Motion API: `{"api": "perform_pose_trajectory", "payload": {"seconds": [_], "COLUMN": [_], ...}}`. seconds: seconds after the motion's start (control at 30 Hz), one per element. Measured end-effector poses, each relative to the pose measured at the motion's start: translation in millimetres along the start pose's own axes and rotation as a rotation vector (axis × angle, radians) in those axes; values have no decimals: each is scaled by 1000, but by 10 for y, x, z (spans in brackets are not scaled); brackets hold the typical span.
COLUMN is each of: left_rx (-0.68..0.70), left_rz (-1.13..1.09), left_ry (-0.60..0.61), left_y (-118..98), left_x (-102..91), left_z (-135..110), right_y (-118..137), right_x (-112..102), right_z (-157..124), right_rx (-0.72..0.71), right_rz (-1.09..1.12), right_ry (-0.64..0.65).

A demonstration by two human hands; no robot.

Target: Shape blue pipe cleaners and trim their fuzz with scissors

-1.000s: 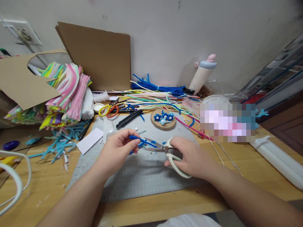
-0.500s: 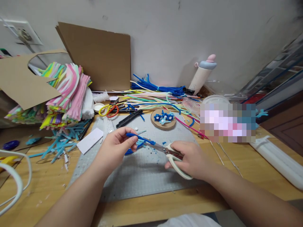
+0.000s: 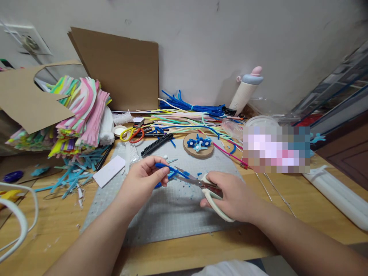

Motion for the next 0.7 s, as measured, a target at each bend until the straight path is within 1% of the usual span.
{"api": "perform_pose_trajectory", "payload": {"seconds": [0.23, 0.43, 0.7], "left_rx": [-6, -22, -9], "left_rz": [-6, -9, -24], "left_ry": [12, -1, -26], "left_y": [1, -6, -18], "left_x": [49, 60, 24], "left_z": [-24, -24, -17], "right_y": [11, 11, 11], "right_x": [17, 32, 49], "right_z": [-9, -4, -20], "right_rx": [-3, -18, -53], "right_rz": [-3, 18, 1], "right_ry": [34, 50, 33]}}
Point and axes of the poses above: each hand's wrist, its own z-axis towards the middle knuckle, its own x-axis out of the palm, y = z × x, the point moved 3 cm from there along z, towards the middle knuckle, and after that the axes turned 5 degrees about -y, right-handed, at the moved point
